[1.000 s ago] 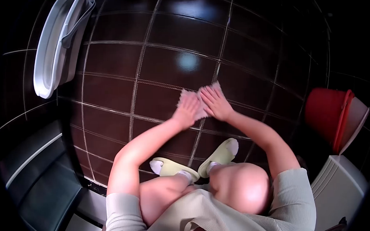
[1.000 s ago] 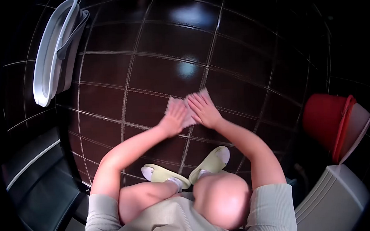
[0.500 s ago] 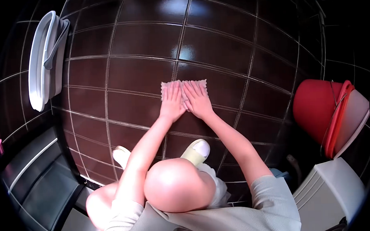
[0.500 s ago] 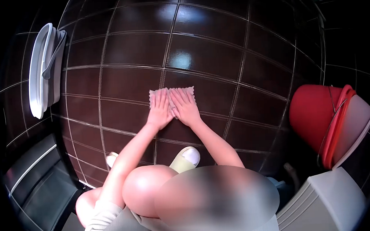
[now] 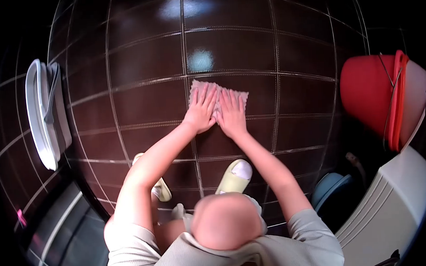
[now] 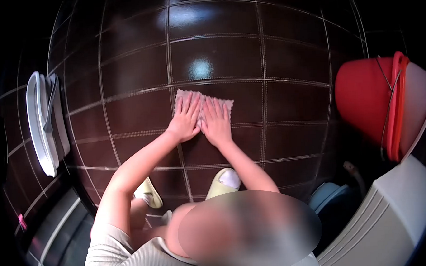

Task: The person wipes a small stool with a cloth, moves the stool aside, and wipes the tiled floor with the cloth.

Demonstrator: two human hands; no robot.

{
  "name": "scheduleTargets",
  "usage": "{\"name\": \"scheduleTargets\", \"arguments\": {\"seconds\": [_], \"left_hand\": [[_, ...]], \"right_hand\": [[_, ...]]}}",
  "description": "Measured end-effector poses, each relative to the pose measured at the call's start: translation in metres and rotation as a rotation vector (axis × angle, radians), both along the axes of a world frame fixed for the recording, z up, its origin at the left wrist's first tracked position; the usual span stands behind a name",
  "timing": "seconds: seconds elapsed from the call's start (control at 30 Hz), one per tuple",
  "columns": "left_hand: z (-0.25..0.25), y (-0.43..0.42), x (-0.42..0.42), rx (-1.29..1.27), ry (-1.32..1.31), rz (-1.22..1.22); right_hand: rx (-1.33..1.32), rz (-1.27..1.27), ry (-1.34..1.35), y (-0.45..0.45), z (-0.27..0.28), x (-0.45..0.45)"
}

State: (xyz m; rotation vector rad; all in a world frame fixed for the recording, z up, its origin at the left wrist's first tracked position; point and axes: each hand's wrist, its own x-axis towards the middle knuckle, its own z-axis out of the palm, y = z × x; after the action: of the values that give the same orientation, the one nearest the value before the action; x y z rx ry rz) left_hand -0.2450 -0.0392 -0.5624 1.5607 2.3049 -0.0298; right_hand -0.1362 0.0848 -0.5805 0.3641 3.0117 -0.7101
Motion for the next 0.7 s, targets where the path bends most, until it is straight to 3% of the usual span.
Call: {"name": "scheduleTargets", "arguments": {"seconds": [0.17,0.33,0.5,0.7], "left_hand": [[-0.026,0.029,-0.072,0.225,0.039,0.145],[-0.024,0.043,-0.101,0.277,-0.026,-0.149],[-0.020,0.060,-0.083,0.300,-0.051,-0.510],[-0.018,0.054,-0.062,0.226,-0.147,-0.607]], "right_hand": [[0.139,0.016,0.178,0.051,-0.015,-0.091],[0.141,0.065,0.111,0.084,-0.005,-0.087],[0.196,-0.072,-0.049,0.071,0.004,-0.025],[0.163,-0.304,-0.048,0.028,0.006,0.007]]}}
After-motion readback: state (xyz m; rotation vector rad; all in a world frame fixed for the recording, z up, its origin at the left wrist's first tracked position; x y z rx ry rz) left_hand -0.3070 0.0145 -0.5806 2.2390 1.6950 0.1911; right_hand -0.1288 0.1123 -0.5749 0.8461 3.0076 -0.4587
